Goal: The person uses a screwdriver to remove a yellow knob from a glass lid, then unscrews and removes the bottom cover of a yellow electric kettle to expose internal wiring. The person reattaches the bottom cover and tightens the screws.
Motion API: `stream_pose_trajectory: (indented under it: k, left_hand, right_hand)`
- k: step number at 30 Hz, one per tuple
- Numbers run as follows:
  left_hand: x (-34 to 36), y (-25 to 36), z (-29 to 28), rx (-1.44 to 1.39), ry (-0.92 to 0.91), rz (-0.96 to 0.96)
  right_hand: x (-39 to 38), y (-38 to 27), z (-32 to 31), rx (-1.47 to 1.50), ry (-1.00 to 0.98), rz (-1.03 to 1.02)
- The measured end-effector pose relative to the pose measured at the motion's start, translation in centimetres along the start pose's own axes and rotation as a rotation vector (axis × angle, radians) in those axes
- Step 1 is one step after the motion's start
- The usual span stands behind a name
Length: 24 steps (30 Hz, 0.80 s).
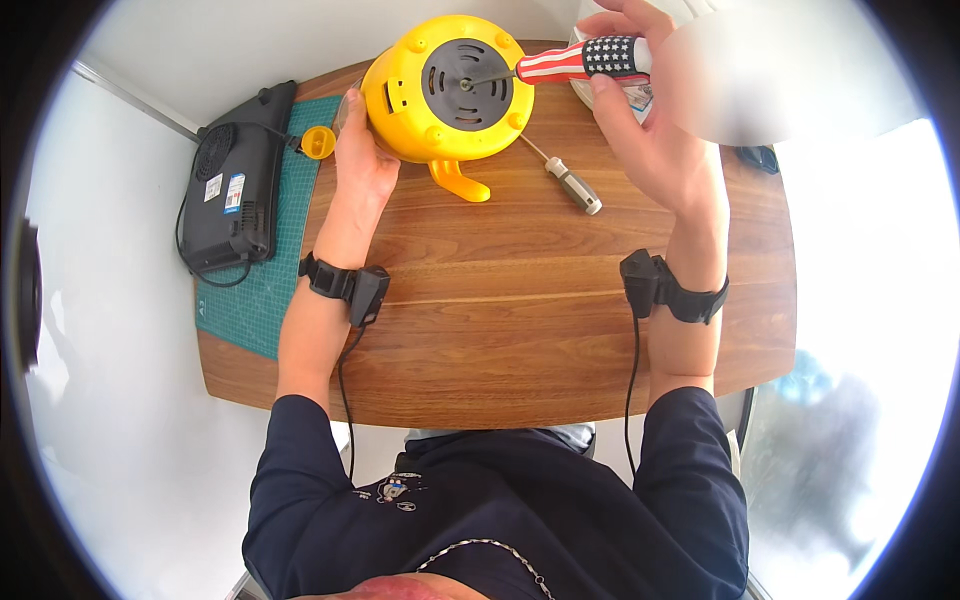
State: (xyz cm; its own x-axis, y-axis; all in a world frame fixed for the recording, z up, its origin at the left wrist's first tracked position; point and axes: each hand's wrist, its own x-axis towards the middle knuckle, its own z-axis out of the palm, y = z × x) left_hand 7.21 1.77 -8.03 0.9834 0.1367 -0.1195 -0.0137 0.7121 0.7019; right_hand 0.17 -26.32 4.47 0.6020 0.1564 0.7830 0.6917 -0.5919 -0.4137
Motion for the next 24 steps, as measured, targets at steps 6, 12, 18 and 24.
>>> stream_pose_trajectory:
  k: [6, 12, 18, 24]
  left_hand:
    - [-0.2, 0.3, 0.3, -0.002, 0.008, -0.003]
    - [-0.3, 0.3, 0.5, 0.025, 0.015, 0.006]
    - [-0.5, 0.4, 0.5, 0.017, 0.01, -0.002]
    - [-0.4, 0.3, 0.4, 0.017, -0.005, 0.007]
  right_hand:
    - [-0.4, -0.4, -1.4, -0.269, -0.167, 0.321]
    - [-0.6, 0.4, -0.6, -0.075, -0.027, 0.096]
    - [-0.3, -0.7, -0.8, -0.192, -0.098, 0.295]
    - [-0.3, -1.1, -0.4, -0.077, -0.041, 0.173]
